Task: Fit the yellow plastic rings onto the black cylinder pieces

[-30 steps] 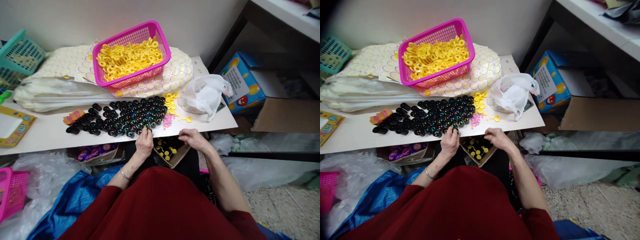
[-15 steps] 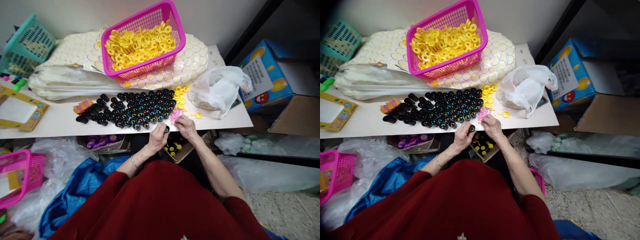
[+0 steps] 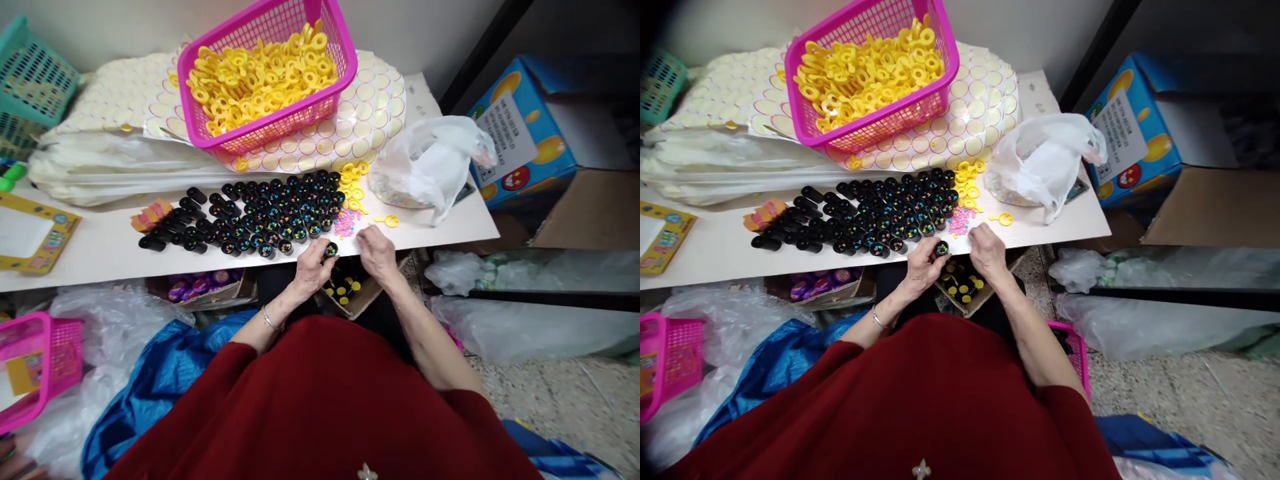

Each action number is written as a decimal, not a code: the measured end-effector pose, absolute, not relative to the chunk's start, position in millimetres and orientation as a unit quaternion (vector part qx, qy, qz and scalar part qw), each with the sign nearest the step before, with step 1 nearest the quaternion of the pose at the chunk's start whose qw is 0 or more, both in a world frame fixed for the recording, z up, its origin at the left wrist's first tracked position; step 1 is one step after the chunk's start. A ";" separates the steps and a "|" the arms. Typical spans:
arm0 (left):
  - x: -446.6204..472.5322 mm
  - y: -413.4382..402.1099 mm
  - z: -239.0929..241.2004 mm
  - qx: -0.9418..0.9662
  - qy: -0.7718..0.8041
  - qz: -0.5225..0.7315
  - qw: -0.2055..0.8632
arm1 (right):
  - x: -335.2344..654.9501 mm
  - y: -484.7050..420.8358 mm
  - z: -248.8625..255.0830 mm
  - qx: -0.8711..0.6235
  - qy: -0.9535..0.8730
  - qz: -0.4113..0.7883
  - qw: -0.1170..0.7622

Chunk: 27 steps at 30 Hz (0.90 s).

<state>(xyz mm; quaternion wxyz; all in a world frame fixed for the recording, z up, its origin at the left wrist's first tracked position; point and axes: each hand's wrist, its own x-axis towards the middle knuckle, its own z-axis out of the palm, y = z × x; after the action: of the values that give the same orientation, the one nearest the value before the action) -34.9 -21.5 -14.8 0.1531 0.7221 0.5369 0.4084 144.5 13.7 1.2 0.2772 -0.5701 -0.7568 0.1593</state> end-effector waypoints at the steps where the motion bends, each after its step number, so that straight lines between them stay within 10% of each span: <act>1: -33.0 -19.4 -14.4 0.725 0.531 0.407 0.165 | 154.2 13.7 2.0 -0.592 -0.737 0.165 0.283; 9: 0.0 7.1 -22.4 0.726 0.478 0.425 0.251 | 194.8 33.9 9.8 -0.665 -0.693 0.194 0.200; 27: 22.0 25.4 -21.2 0.702 0.490 0.400 0.329 | 182.4 17.4 9.3 -0.593 -0.693 0.191 0.362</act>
<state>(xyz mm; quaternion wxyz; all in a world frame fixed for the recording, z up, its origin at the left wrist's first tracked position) 22.0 25.4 -21.2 0.3293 0.7016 0.4896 0.3996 182.4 17.4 9.3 0.3623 -0.5932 -0.6932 0.1907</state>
